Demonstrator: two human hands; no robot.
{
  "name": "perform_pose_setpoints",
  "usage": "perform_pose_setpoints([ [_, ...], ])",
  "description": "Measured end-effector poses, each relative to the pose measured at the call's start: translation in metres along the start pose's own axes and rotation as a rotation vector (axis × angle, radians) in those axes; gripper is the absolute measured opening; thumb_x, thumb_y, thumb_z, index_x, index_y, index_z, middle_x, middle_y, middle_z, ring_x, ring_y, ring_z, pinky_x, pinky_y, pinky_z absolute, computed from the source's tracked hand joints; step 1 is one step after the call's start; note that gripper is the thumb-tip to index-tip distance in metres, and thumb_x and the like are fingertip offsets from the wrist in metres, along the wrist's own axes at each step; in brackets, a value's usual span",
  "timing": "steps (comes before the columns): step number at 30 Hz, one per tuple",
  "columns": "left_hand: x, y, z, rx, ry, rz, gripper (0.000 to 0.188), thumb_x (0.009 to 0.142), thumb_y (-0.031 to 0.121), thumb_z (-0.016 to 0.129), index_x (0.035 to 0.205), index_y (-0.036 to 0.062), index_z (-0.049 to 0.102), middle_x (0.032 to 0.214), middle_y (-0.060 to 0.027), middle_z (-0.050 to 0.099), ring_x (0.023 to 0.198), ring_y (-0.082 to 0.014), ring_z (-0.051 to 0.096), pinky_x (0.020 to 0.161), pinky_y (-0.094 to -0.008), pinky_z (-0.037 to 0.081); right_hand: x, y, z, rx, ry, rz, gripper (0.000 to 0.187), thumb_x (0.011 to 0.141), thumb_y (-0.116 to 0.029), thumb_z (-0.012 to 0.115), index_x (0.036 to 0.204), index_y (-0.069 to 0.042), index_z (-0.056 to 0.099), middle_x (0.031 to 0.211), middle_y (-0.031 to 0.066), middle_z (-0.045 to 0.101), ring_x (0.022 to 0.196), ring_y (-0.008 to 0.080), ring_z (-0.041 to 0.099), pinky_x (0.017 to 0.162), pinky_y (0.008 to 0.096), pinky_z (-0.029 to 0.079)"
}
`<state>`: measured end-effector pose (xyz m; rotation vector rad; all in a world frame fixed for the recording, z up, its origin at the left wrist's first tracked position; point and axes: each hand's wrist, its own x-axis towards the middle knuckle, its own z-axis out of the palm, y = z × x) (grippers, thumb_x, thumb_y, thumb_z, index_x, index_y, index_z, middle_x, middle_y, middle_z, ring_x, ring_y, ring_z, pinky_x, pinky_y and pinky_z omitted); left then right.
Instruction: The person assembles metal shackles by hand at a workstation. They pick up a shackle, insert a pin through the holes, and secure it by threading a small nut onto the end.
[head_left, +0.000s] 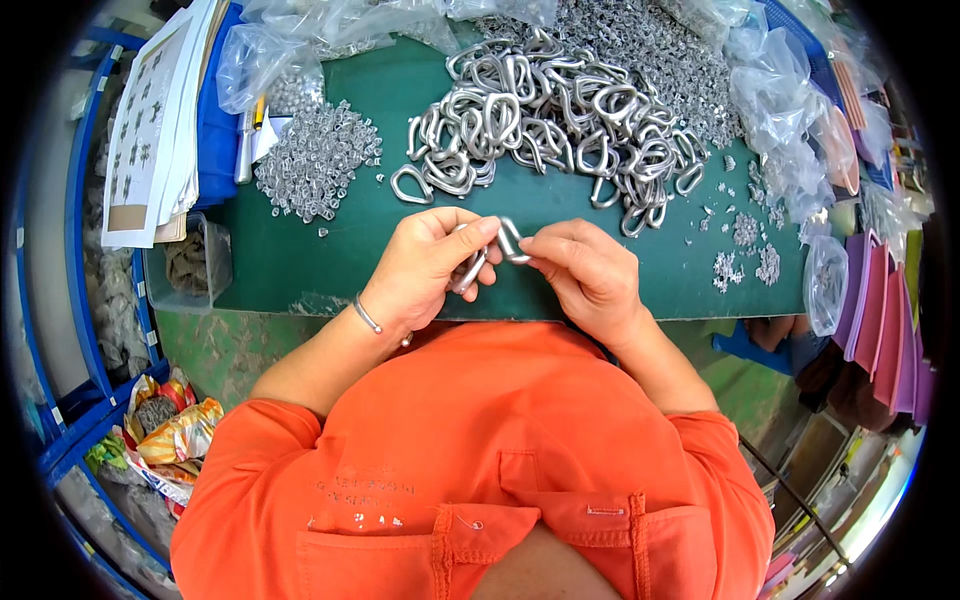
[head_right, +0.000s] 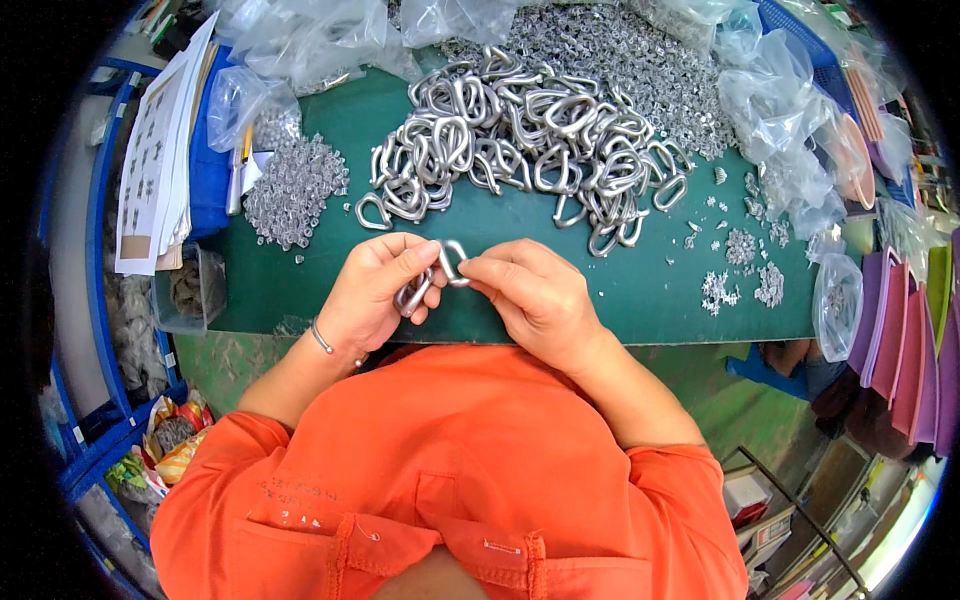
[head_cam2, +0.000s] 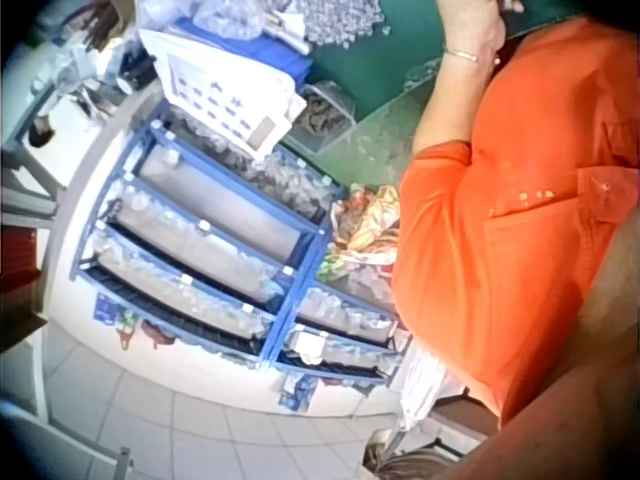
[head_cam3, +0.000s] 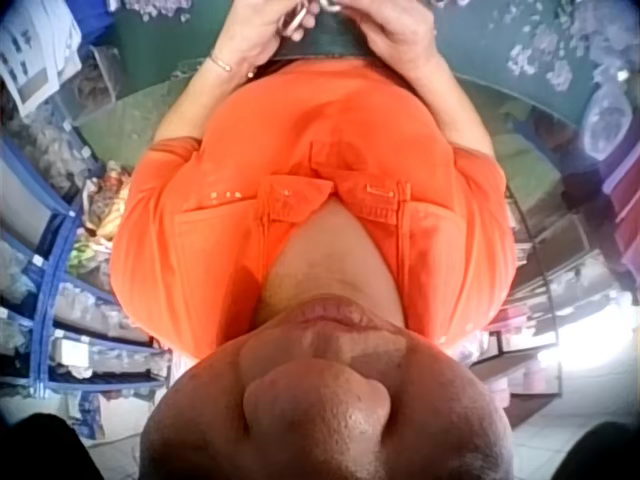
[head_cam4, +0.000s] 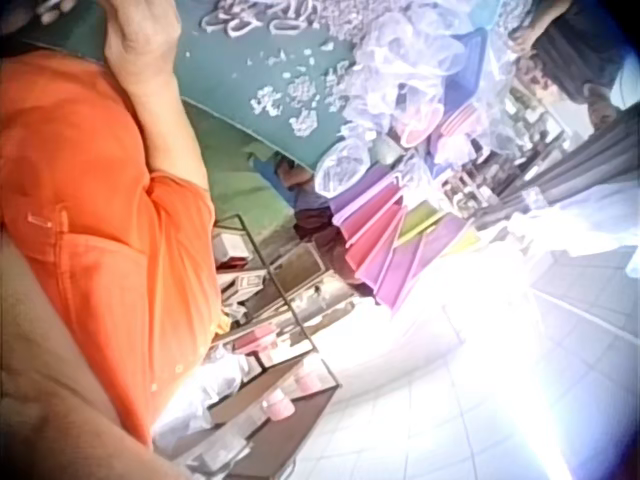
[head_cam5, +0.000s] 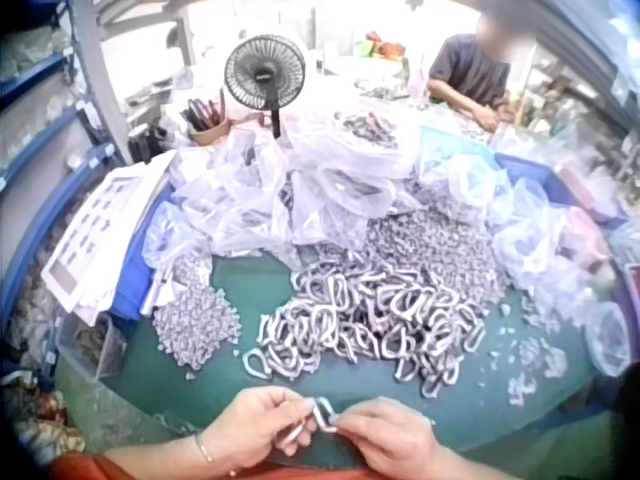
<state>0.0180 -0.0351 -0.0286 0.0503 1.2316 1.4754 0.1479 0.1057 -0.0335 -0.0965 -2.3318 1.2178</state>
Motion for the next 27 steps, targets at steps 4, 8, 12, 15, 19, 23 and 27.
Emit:
perform_pose_setpoints([
  [4, 0.000, 0.002, 0.000, 0.037, 0.062, 0.038, 0.017, 0.085, 0.017, 0.057, 0.089, 0.0005, 0.055, 0.073, -0.0065, 0.060, 0.056, -0.0099, 0.057, 0.042, -0.0195, 0.044, -0.003, 0.002, -0.001, 0.129, 0.016, 0.154, 0.015, 0.073, 0.006, 0.062, 0.086, -0.002, 0.061, 0.082, 0.0095, 0.061, 0.073, 0.0187, 0.060, 0.062, 0.0261, 0.048],
  [8, 0.003, -0.001, 0.001, 0.073, 0.044, 0.047, 0.017, 0.084, 0.015, 0.059, 0.091, -0.0004, 0.055, 0.074, -0.0067, 0.060, 0.057, -0.0101, 0.058, 0.042, -0.0193, 0.044, -0.008, -0.005, 0.010, 0.709, 0.156, 0.598, 0.009, 0.078, 0.005, 0.058, 0.086, -0.001, 0.059, 0.086, 0.0082, 0.061, 0.076, 0.0129, 0.059, 0.066, 0.0237, 0.048],
  [12, 0.003, -0.003, 0.004, 0.102, 0.038, 0.051, 0.017, 0.085, 0.016, 0.057, 0.091, -0.0004, 0.055, 0.074, -0.0071, 0.060, 0.058, -0.0109, 0.058, 0.043, -0.0200, 0.045, -0.007, 0.000, 0.012, 0.512, 0.196, 0.497, 0.009, 0.077, 0.005, 0.059, 0.084, 0.000, 0.059, 0.087, 0.0080, 0.061, 0.076, 0.0133, 0.059, 0.068, 0.0239, 0.048],
  [15, 0.001, 0.000, 0.003, -0.070, -0.013, -0.014, 0.018, 0.087, 0.017, 0.053, 0.089, 0.0001, 0.056, 0.074, -0.0073, 0.060, 0.057, -0.0121, 0.058, 0.044, -0.0212, 0.045, 0.000, 0.005, 0.004, 0.074, 0.156, 0.070, 0.016, 0.069, 0.006, 0.063, 0.082, -0.001, 0.058, 0.084, 0.0078, 0.061, 0.074, 0.0182, 0.059, 0.065, 0.0272, 0.048],
  [19, 0.002, -0.001, -0.003, -0.202, -0.109, -0.056, 0.018, 0.088, 0.018, 0.051, 0.088, 0.0006, 0.056, 0.073, -0.0074, 0.060, 0.057, -0.0129, 0.058, 0.044, -0.0226, 0.045, 0.002, 0.008, 0.000, -0.253, 0.137, -0.342, 0.020, 0.056, 0.000, 0.064, 0.076, -0.003, 0.059, 0.083, 0.0057, 0.061, 0.074, 0.0223, 0.058, 0.062, 0.0312, 0.047],
  [23, -0.001, 0.001, -0.001, -0.181, -0.119, -0.027, 0.018, 0.088, 0.017, 0.050, 0.088, 0.0005, 0.056, 0.073, -0.0078, 0.060, 0.058, -0.0128, 0.058, 0.043, -0.0228, 0.045, 0.001, 0.008, -0.003, -0.317, 0.139, -0.427, 0.016, 0.056, -0.005, 0.061, 0.071, -0.004, 0.059, 0.084, 0.0061, 0.061, 0.076, 0.0224, 0.058, 0.061, 0.0299, 0.047],
  [27, -0.002, 0.000, 0.000, -0.074, -0.117, 0.049, 0.015, 0.087, 0.015, 0.052, 0.088, -0.0001, 0.056, 0.073, -0.0084, 0.060, 0.057, -0.0126, 0.059, 0.043, -0.0223, 0.045, -0.001, 0.011, -0.003, -0.273, 0.144, -0.400, 0.015, 0.056, -0.007, 0.060, 0.071, -0.003, 0.058, 0.085, 0.0070, 0.061, 0.077, 0.0227, 0.057, 0.060, 0.0301, 0.047],
])
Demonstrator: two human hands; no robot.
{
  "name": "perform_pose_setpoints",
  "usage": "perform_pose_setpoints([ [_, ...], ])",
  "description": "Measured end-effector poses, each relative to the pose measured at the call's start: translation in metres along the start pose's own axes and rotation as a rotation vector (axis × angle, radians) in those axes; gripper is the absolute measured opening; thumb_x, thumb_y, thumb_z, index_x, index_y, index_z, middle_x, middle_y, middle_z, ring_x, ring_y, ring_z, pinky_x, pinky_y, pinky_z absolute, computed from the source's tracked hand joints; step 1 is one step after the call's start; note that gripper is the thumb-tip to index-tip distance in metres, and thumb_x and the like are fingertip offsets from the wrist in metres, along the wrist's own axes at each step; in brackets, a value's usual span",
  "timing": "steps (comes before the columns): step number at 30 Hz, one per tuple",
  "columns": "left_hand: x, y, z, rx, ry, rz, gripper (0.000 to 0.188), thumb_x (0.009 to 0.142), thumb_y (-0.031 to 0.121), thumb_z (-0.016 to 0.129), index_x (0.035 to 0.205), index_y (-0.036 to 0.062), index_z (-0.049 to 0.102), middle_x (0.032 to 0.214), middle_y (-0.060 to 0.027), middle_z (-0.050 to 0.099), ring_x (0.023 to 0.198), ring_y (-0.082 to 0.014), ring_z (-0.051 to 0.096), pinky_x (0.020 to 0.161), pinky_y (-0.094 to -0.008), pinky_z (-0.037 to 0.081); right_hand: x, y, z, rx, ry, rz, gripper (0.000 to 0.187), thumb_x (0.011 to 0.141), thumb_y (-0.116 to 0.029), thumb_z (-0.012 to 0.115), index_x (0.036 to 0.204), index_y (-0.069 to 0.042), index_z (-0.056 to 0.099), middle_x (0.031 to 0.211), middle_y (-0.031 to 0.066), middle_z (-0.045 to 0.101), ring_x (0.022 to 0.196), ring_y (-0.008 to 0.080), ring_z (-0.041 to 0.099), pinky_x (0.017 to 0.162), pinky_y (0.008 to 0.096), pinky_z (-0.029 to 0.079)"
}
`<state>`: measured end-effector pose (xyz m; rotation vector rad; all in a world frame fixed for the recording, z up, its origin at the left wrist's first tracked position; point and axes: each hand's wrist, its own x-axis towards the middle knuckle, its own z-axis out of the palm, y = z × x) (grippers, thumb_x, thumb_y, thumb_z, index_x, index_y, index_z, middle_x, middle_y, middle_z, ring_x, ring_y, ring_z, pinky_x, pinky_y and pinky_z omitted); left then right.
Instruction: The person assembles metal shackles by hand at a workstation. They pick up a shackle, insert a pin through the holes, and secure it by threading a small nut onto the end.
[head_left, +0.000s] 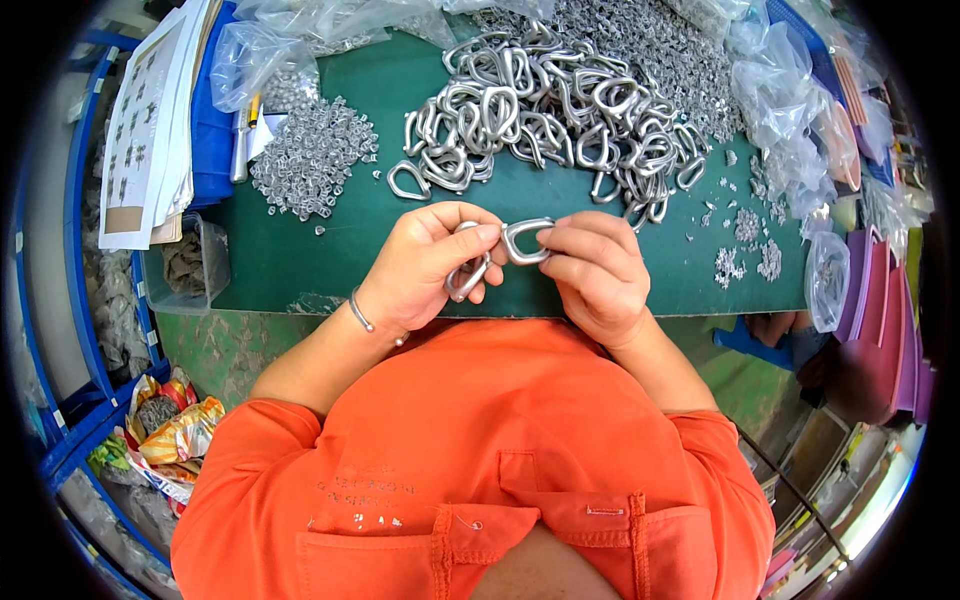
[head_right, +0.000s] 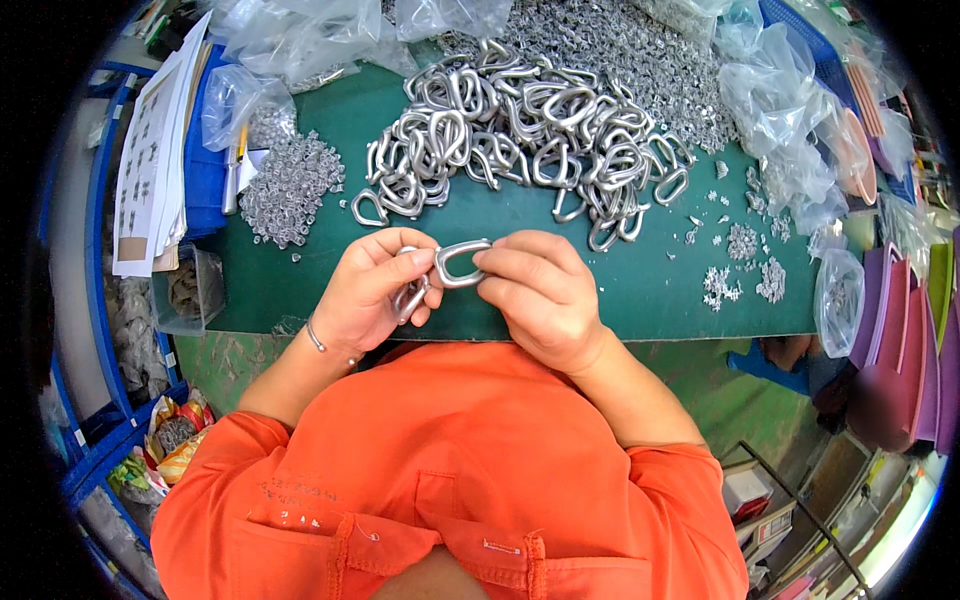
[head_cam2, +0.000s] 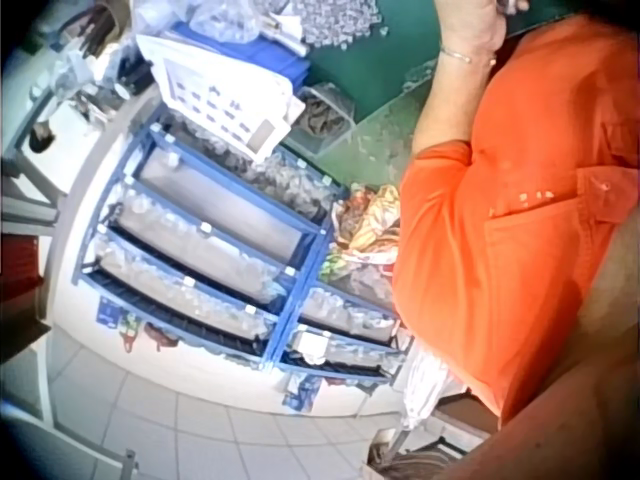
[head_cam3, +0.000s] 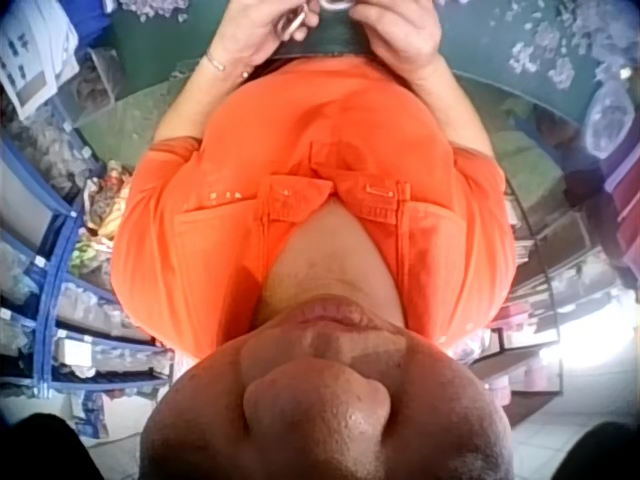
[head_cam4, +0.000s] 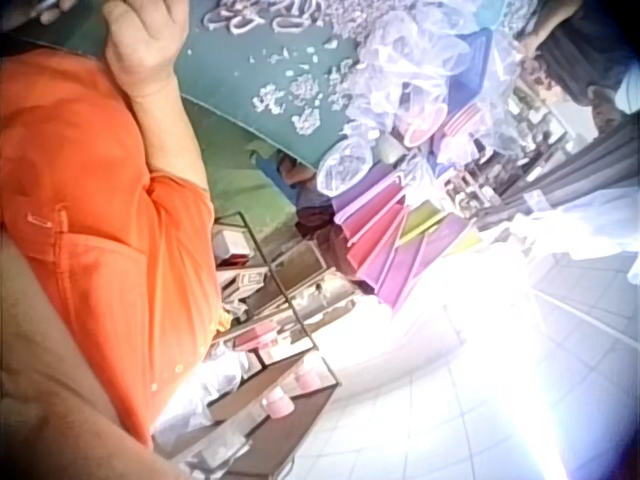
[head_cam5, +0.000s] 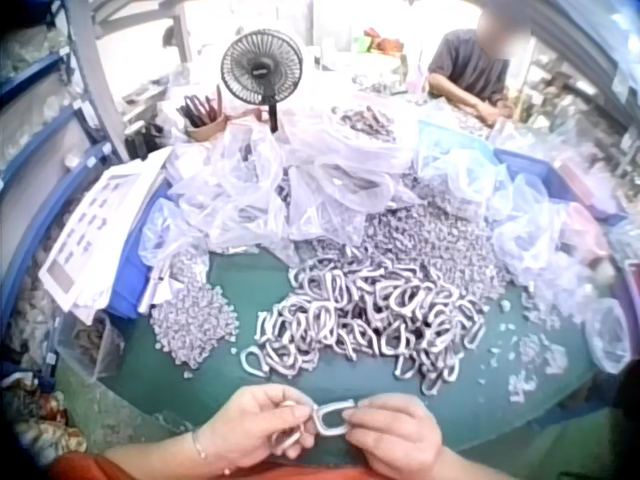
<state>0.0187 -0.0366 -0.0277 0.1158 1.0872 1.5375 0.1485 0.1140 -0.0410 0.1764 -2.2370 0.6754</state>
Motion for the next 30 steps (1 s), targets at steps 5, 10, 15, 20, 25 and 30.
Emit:
perform_pose_setpoints([
  [5, -0.002, 0.003, 0.001, 0.011, -0.007, -0.026, 0.014, 0.085, 0.013, 0.056, 0.087, -0.0004, 0.057, 0.070, -0.0082, 0.061, 0.051, -0.0116, 0.057, 0.042, -0.0202, 0.044, 0.005, -0.002, -0.004, 0.003, -0.053, -0.071, 0.015, 0.057, -0.005, 0.060, 0.071, -0.004, 0.056, 0.087, 0.0073, 0.060, 0.076, 0.0219, 0.055, 0.059, 0.0307, 0.045],
  [10, -0.003, 0.003, 0.005, 0.152, 0.054, 0.049, 0.015, 0.085, 0.014, 0.057, 0.088, -0.0001, 0.058, 0.066, -0.0080, 0.061, 0.048, -0.0096, 0.054, 0.041, -0.0179, 0.040, -0.004, -0.010, -0.003, 0.235, 0.127, 0.464, 0.016, 0.066, 0.008, 0.053, 0.077, -0.003, 0.056, 0.089, 0.0110, 0.056, 0.076, 0.0195, 0.055, 0.060, 0.0271, 0.044],
  [15, -0.004, 0.000, 0.008, 0.230, 0.118, 0.103, 0.013, 0.085, 0.013, 0.058, 0.088, 0.0004, 0.057, 0.066, -0.0071, 0.061, 0.047, -0.0085, 0.053, 0.041, -0.0175, 0.039, 0.002, -0.011, -0.003, 1.117, 0.113, 1.256, 0.016, 0.087, -0.005, 0.053, 0.100, 0.002, 0.054, 0.085, 0.0064, 0.058, 0.074, 0.0112, 0.056, 0.061, 0.0218, 0.047],
  [20, 0.003, -0.006, 0.005, 0.029, 0.106, 0.001, 0.022, 0.090, 0.022, 0.049, 0.094, 0.0009, 0.056, 0.078, -0.0079, 0.061, 0.058, -0.0107, 0.057, 0.045, -0.0203, 0.046, 0.010, -0.021, 0.001, 0.345, -0.009, 0.431, 0.015, 0.070, 0.001, 0.067, 0.083, -0.001, 0.059, 0.078, 0.0090, 0.060, 0.066, 0.0194, 0.057, 0.057, 0.0270, 0.047],
  [25, 0.000, -0.003, 0.002, -0.216, 0.063, -0.225, 0.027, 0.092, 0.026, 0.044, 0.098, 0.0013, 0.054, 0.082, -0.0085, 0.059, 0.065, -0.0142, 0.059, 0.048, -0.0245, 0.051, 0.028, 0.008, 0.007, -0.046, -0.060, 0.123, 0.016, 0.067, -0.007, 0.070, 0.077, -0.003, 0.058, 0.075, 0.0087, 0.058, 0.065, 0.0252, 0.055, 0.054, 0.0327, 0.046],
  [30, -0.002, -0.004, -0.004, -0.127, 0.027, -0.140, 0.014, 0.087, 0.018, 0.054, 0.089, 0.0043, 0.052, 0.077, -0.0076, 0.059, 0.062, -0.0131, 0.059, 0.044, -0.0224, 0.048, 0.036, 0.041, 0.015, -0.410, -0.130, 0.374, 0.013, 0.072, -0.012, 0.066, 0.072, -0.005, 0.055, 0.067, 0.0083, 0.049, 0.060, 0.0268, 0.053, 0.051, 0.0373, 0.043],
])
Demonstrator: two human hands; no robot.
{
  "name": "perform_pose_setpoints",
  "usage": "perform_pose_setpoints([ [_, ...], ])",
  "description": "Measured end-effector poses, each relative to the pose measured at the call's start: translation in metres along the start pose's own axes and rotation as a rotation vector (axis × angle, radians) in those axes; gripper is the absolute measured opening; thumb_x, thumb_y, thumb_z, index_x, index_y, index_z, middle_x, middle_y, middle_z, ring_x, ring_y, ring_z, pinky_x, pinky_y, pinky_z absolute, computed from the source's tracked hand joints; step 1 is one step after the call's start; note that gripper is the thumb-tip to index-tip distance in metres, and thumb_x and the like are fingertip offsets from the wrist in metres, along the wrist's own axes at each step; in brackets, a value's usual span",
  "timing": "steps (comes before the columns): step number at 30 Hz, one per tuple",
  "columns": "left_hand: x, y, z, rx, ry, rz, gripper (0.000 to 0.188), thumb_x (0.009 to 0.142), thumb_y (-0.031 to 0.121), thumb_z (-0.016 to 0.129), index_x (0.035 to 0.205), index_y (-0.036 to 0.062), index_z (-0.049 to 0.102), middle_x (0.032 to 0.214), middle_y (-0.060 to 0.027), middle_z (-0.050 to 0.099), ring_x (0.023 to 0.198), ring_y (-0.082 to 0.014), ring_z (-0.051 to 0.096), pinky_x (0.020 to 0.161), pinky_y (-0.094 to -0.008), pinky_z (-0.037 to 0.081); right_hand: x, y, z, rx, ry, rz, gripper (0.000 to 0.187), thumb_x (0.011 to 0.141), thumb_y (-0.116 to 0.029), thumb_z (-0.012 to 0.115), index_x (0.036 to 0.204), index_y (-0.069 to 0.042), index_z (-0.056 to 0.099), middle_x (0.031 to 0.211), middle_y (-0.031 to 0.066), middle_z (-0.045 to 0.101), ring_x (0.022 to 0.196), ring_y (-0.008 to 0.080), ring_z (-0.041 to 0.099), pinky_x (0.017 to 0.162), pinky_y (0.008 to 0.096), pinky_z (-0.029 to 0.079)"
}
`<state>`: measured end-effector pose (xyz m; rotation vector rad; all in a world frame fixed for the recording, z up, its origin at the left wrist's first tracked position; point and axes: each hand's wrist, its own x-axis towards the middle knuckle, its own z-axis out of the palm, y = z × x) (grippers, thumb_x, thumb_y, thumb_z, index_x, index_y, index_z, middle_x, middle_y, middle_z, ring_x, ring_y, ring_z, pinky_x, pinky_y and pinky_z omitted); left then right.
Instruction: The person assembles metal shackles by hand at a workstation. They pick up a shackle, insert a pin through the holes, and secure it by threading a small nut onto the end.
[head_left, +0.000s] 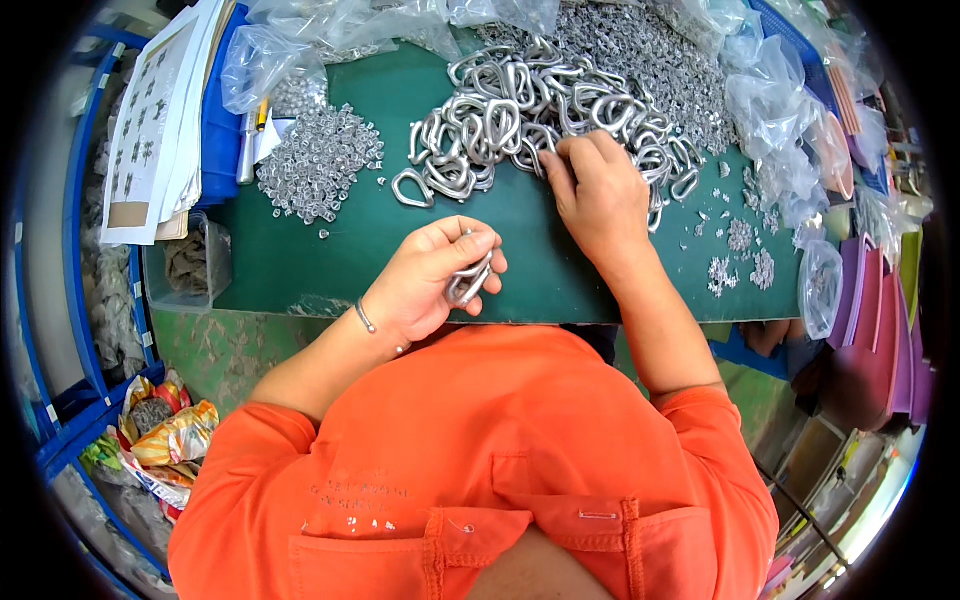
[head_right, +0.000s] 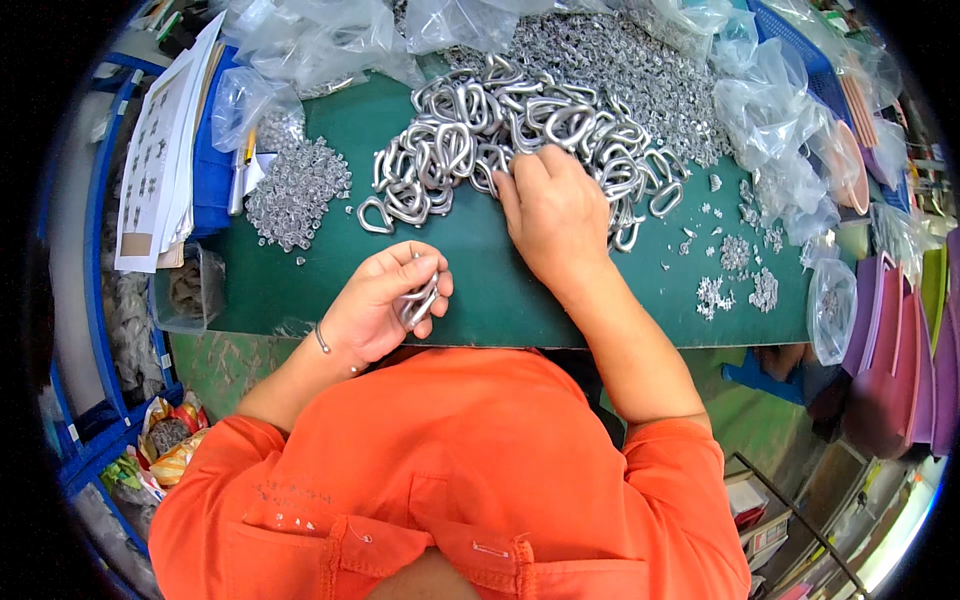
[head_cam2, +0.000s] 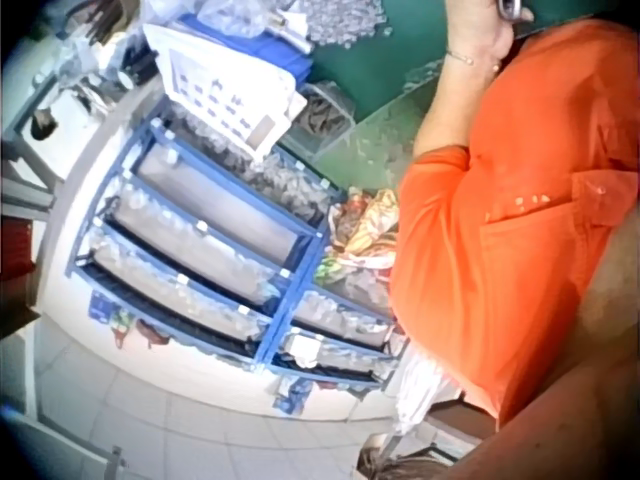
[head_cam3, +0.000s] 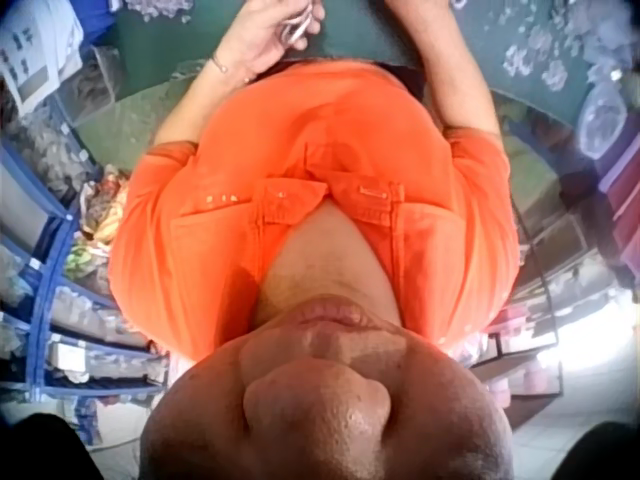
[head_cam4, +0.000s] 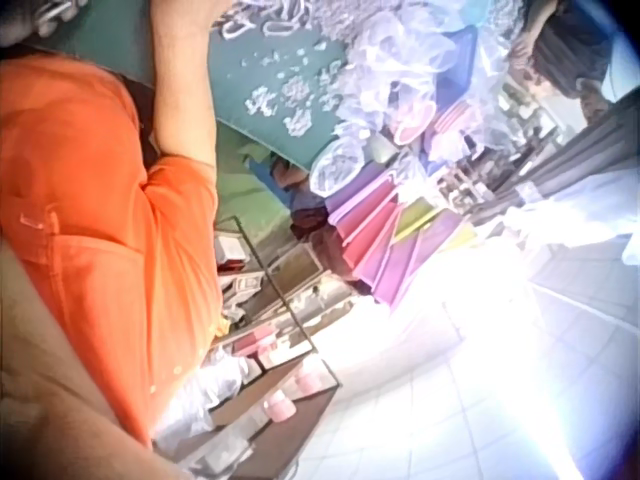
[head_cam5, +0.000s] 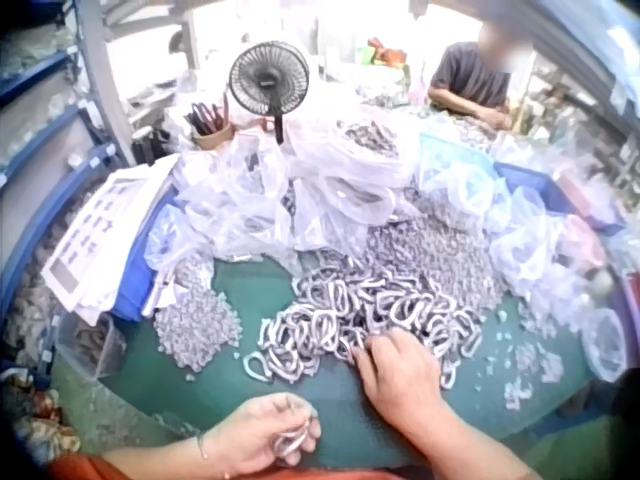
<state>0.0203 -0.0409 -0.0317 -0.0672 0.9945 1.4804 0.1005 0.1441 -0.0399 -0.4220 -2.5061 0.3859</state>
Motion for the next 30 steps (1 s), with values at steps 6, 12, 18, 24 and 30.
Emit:
perform_pose_setpoints([
  [6, 0.001, 0.002, 0.000, 0.142, 0.047, 0.036, 0.016, 0.086, 0.020, 0.056, 0.088, 0.0038, 0.053, 0.077, -0.0071, 0.059, 0.064, -0.0125, 0.059, 0.045, -0.0221, 0.048, -0.031, -0.011, -0.022, 0.286, -0.164, 0.056, 0.010, 0.074, -0.010, 0.065, 0.078, -0.005, 0.057, 0.065, 0.0094, 0.052, 0.057, 0.0268, 0.053, 0.050, 0.0357, 0.042],
  [12, 0.007, 0.006, 0.004, 0.121, 0.054, -0.017, 0.020, 0.085, 0.020, 0.057, 0.093, 0.0007, 0.056, 0.079, -0.0077, 0.061, 0.065, -0.0125, 0.061, 0.047, -0.0215, 0.049, -0.048, -0.016, -0.027, 0.430, -0.123, -0.183, 0.014, 0.072, -0.001, 0.064, 0.085, -0.003, 0.059, 0.077, 0.0095, 0.059, 0.064, 0.0248, 0.058, 0.053, 0.0308, 0.047],
  [18, 0.002, 0.005, 0.003, 0.173, 0.077, 0.044, 0.021, 0.084, 0.016, 0.058, 0.095, -0.0012, 0.057, 0.080, -0.0089, 0.062, 0.064, -0.0131, 0.061, 0.047, -0.0213, 0.049, -0.053, -0.020, -0.024, 0.734, -0.114, 0.062, 0.019, 0.075, 0.007, 0.057, 0.092, 0.000, 0.058, 0.088, 0.0105, 0.059, 0.072, 0.0209, 0.059, 0.061, 0.0264, 0.048],
  [24, -0.002, 0.004, 0.010, 0.181, 0.083, 0.083, 0.020, 0.084, 0.016, 0.058, 0.096, -0.0002, 0.056, 0.081, -0.0091, 0.062, 0.064, -0.0131, 0.060, 0.048, -0.0216, 0.049, -0.062, -0.029, -0.026, 1.248, -0.271, 0.628, 0.015, 0.085, -0.001, 0.055, 0.099, 0.004, 0.054, 0.087, 0.0081, 0.061, 0.074, 0.0121, 0.059, 0.065, 0.0229, 0.050],
  [30, 0.003, 0.002, 0.005, 0.043, 0.067, 0.095, 0.021, 0.089, 0.024, 0.051, 0.091, 0.0028, 0.054, 0.075, -0.0055, 0.059, 0.059, -0.0118, 0.058, 0.044, -0.0213, 0.045, -0.062, -0.023, -0.028, 1.295, -0.296, 0.680, 0.015, 0.086, -0.004, 0.054, 0.099, 0.004, 0.054, 0.082, 0.0100, 0.062, 0.070, 0.0131, 0.061, 0.062, 0.0229, 0.051],
])
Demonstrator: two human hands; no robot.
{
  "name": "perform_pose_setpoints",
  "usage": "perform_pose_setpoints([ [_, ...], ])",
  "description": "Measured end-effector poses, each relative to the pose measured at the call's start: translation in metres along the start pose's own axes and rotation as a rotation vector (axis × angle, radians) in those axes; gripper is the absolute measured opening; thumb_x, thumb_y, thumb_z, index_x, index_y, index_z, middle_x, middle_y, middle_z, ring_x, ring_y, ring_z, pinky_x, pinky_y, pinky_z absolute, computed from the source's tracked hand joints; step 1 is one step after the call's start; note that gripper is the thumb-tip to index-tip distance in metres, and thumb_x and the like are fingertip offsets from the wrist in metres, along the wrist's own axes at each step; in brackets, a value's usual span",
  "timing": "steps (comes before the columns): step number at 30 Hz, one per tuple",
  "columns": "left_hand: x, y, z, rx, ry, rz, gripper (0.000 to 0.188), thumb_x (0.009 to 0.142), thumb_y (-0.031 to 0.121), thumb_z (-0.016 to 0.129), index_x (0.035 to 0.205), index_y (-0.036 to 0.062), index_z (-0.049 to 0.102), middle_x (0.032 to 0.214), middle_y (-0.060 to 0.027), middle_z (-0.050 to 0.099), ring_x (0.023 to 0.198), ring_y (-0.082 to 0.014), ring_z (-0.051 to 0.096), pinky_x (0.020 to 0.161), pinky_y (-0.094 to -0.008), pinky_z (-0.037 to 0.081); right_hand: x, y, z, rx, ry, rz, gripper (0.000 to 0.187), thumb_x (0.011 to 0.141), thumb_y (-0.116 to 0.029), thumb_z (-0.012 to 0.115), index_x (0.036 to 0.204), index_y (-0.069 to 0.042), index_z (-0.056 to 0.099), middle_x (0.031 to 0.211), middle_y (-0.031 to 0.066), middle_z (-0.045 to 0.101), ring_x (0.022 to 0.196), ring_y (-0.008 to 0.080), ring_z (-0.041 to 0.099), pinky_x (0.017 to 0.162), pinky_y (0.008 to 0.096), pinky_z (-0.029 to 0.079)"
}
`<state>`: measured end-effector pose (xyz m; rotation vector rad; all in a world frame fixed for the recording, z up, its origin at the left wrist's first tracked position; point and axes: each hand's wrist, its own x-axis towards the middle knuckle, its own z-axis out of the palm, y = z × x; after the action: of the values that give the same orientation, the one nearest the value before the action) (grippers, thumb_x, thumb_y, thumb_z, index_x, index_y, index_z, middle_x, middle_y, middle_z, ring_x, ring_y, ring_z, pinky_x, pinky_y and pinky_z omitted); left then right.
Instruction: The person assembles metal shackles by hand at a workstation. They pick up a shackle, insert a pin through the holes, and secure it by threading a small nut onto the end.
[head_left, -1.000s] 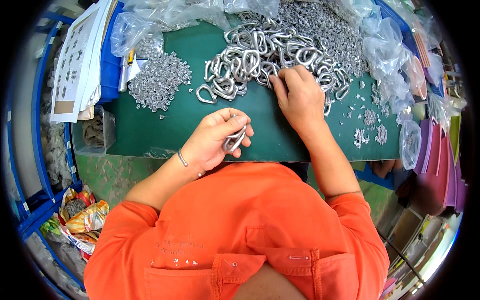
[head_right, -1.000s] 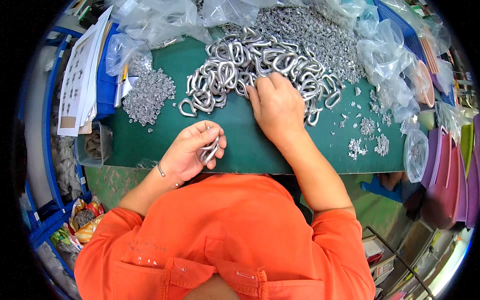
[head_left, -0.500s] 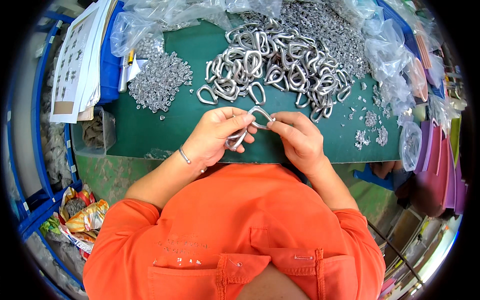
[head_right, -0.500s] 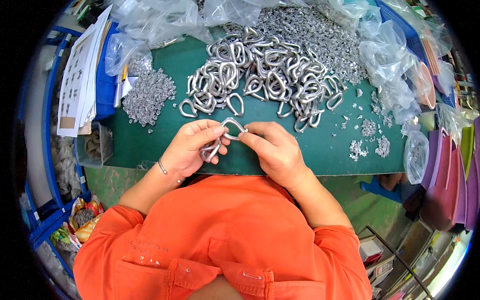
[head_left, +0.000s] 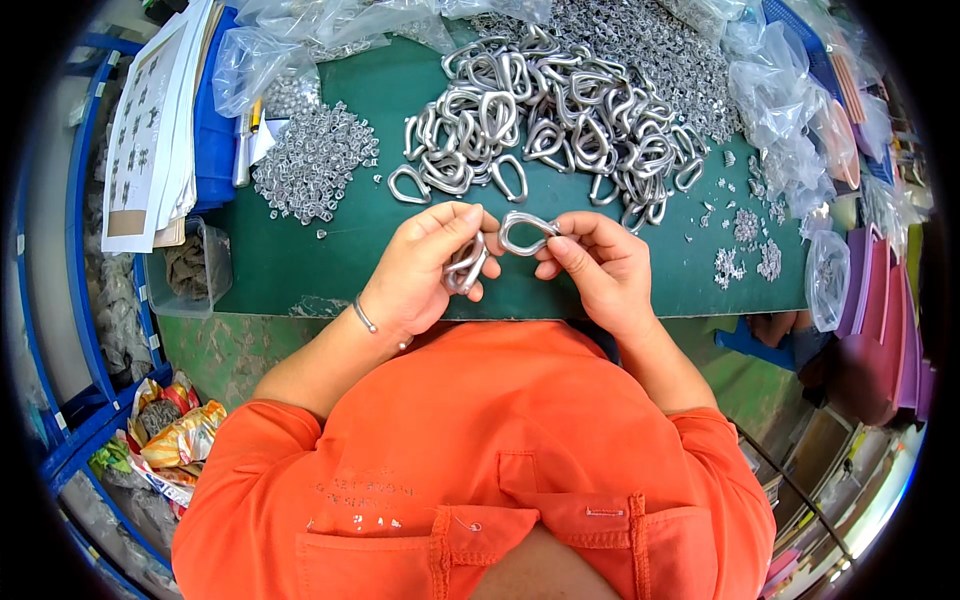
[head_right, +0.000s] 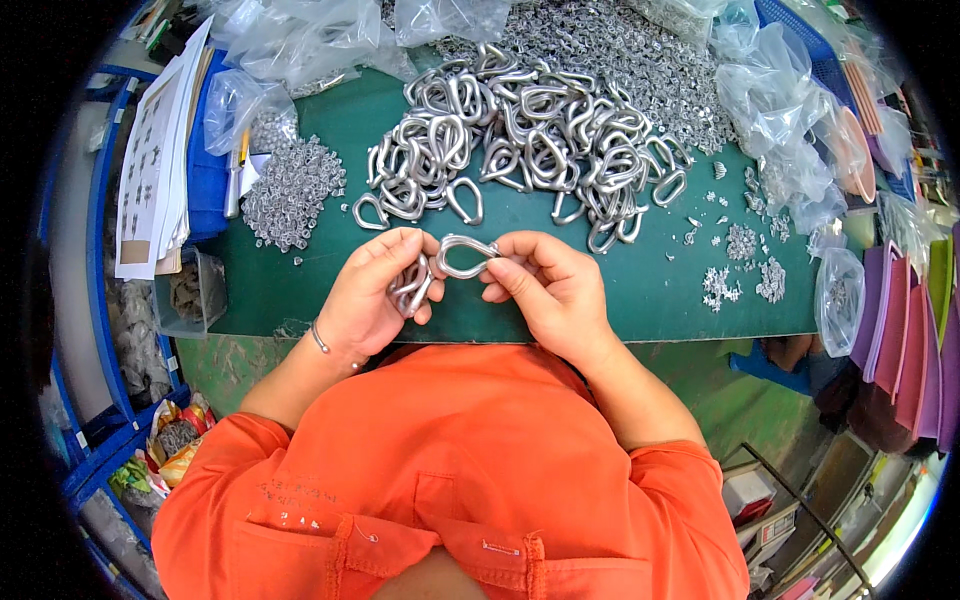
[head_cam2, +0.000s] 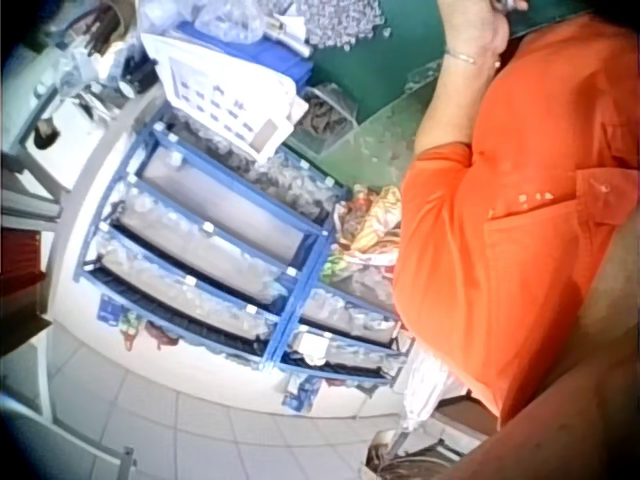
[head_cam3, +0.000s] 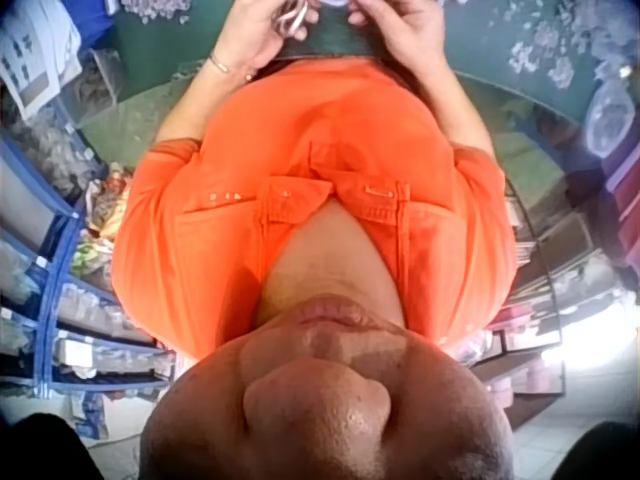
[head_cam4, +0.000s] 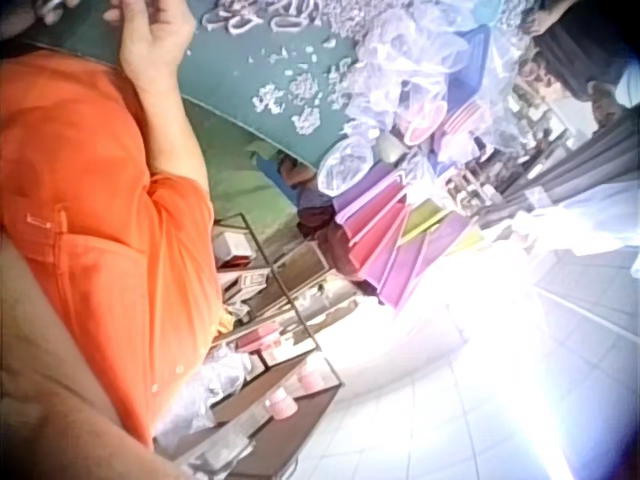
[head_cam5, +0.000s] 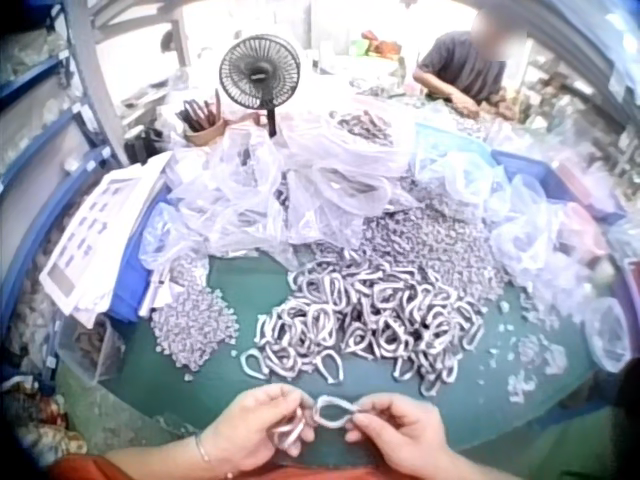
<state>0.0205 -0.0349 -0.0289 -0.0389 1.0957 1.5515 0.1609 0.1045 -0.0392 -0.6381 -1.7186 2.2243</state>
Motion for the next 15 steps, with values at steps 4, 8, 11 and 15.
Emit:
perform_pose_setpoints([
  [4, -0.0010, 0.0035, -0.0003, 0.017, 0.001, -0.026, 0.020, 0.089, 0.024, 0.051, 0.089, 0.0043, 0.053, 0.072, -0.0044, 0.057, 0.058, -0.0113, 0.057, 0.042, -0.0212, 0.044, 0.0000, 0.0014, -0.0012, 0.005, -0.004, 0.018, 0.014, 0.086, -0.004, 0.054, 0.098, 0.003, 0.055, 0.081, 0.0096, 0.063, 0.069, 0.0128, 0.061, 0.062, 0.0227, 0.051],
  [8, -0.0007, 0.0023, -0.0011, 0.056, -0.029, -0.052, 0.019, 0.088, 0.024, 0.053, 0.089, 0.0044, 0.054, 0.072, -0.0040, 0.058, 0.057, -0.0107, 0.057, 0.042, -0.0211, 0.043, -0.0001, 0.0009, 0.0018, -0.036, 0.005, -0.001, 0.014, 0.086, -0.004, 0.054, 0.098, 0.003, 0.055, 0.081, 0.0090, 0.063, 0.069, 0.0124, 0.061, 0.062, 0.0224, 0.051],
  [11, -0.0018, 0.0012, 0.0004, 0.043, -0.019, -0.063, 0.018, 0.087, 0.022, 0.054, 0.089, 0.0043, 0.054, 0.071, -0.0038, 0.058, 0.057, -0.0106, 0.057, 0.042, -0.0210, 0.043, 0.0006, 0.0016, 0.0011, -0.045, -0.001, 0.010, 0.014, 0.086, -0.005, 0.054, 0.098, 0.003, 0.056, 0.080, 0.0088, 0.063, 0.069, 0.0123, 0.061, 0.062, 0.0223, 0.051],
  [15, -0.0024, 0.0018, -0.0002, 0.035, -0.026, -0.071, 0.015, 0.087, 0.019, 0.055, 0.090, 0.0042, 0.055, 0.072, -0.0042, 0.058, 0.058, -0.0109, 0.058, 0.043, -0.0215, 0.044, 0.0002, 0.0010, 0.0021, -0.025, -0.004, -0.003, 0.014, 0.086, -0.006, 0.054, 0.098, 0.003, 0.056, 0.081, 0.0085, 0.062, 0.070, 0.0122, 0.061, 0.062, 0.0223, 0.051],
])
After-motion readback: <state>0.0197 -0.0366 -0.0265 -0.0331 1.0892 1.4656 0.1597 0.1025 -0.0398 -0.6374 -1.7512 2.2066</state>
